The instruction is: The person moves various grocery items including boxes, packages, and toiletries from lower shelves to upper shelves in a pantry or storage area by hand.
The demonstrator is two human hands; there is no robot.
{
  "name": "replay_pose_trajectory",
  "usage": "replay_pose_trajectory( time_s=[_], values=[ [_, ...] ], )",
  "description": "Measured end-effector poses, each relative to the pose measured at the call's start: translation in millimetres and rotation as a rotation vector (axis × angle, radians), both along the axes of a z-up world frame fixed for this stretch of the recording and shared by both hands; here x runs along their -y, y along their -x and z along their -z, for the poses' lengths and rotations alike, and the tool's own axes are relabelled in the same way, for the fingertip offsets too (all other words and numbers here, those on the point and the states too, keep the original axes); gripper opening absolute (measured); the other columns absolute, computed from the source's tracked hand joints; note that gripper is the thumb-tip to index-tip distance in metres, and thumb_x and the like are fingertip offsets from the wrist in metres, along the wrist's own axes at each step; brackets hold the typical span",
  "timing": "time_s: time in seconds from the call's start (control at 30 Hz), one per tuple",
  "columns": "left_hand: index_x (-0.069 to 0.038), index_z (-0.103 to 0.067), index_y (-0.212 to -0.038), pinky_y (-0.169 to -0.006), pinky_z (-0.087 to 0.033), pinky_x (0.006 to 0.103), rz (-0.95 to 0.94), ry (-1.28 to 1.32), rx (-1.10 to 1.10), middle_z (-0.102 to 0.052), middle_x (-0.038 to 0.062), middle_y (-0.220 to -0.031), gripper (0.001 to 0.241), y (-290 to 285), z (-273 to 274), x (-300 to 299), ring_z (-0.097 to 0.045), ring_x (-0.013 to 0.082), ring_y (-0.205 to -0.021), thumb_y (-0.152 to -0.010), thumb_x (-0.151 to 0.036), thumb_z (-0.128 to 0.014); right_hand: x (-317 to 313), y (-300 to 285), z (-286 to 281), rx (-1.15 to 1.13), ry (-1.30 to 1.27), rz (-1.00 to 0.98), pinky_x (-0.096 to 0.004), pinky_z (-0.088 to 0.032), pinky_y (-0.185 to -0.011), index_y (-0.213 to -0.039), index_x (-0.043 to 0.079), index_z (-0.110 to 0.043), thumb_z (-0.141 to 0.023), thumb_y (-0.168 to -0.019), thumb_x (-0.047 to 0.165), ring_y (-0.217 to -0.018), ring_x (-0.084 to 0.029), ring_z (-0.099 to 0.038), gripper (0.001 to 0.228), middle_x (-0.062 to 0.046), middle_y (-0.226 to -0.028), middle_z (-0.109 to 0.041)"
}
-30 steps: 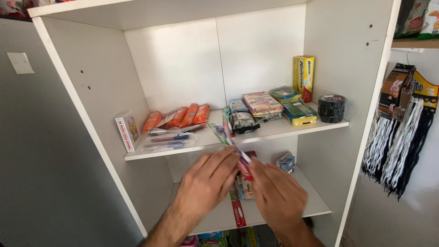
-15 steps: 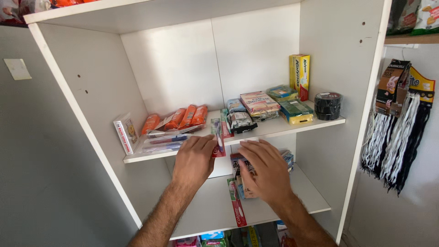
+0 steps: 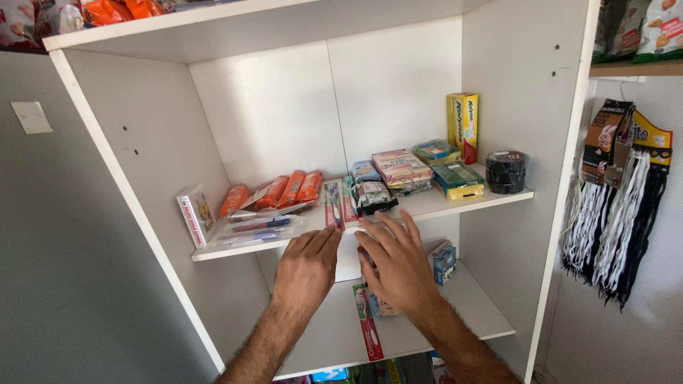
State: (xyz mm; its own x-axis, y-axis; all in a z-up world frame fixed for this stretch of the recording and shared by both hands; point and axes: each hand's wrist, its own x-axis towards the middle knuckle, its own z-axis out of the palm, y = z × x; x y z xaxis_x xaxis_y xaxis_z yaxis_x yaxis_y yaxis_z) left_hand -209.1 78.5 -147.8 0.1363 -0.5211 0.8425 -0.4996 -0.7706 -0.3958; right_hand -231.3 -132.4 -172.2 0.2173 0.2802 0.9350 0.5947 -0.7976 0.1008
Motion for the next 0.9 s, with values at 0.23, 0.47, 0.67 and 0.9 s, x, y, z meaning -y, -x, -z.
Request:
replay_pose_trajectory(
  time_s=[0.23,0.47,0.67,0.9],
  values=[
    [-0.010,-0.078,-0.127,-0.092,-0.052,0.0437,-0.108,0.057,-0.087,-0.081,0.013,-0.119,0.033,-9.0,-0.7,18.2,-0.074,0.0305,-0.114,-0.096,-0.018,-0.075,-7.8,-13.0,6.3,-0.016,0.000,0.094,-0.047,-0.047,-0.094,-0.132,0.011,-0.073,-0.066,-0.103,0.023,-0.119,-0.029,-0.064,0.032,-0.010,-0.137,-0.069],
    [-0.010,-0.076,-0.134,-0.092,-0.048,0.0453,-0.176,0.064,-0.072,-0.079,0.014,-0.124,0.044,-22.6,11.3,25.5,-0.071,0.0314,-0.117,-0.091,-0.020,-0.078,-13.3,-21.8,3.6,-0.138,0.036,0.180,-0.046,-0.049,-0.081,-0.152,0.010,-0.060,-0.065,-0.098,0.018,-0.109,-0.034,-0.065,0.054,-0.015,-0.141,-0.061],
    [-0.009,-0.075,-0.136,-0.092,-0.048,0.0452,-0.158,0.108,-0.081,-0.079,0.013,-0.127,0.057,-3.0,3.7,30.0,-0.070,0.0310,-0.117,-0.083,-0.028,-0.084,-19.8,-3.3,-6.9,-0.222,0.010,0.173,-0.051,-0.051,-0.083,-0.149,0.000,-0.062,-0.064,-0.100,0.015,-0.112,-0.042,-0.069,0.051,-0.023,-0.143,-0.063],
    [-0.012,-0.079,-0.127,-0.093,-0.051,0.0400,0.170,0.244,0.006,-0.079,0.004,-0.132,0.031,36.8,80.5,8.8,-0.071,0.0226,-0.115,-0.098,-0.022,-0.075,18.1,15.6,62.3,-0.065,-0.094,0.026,-0.052,-0.056,-0.101,-0.139,0.001,-0.070,-0.061,-0.108,0.019,-0.124,-0.036,-0.069,0.036,-0.017,-0.145,-0.068]
  ],
)
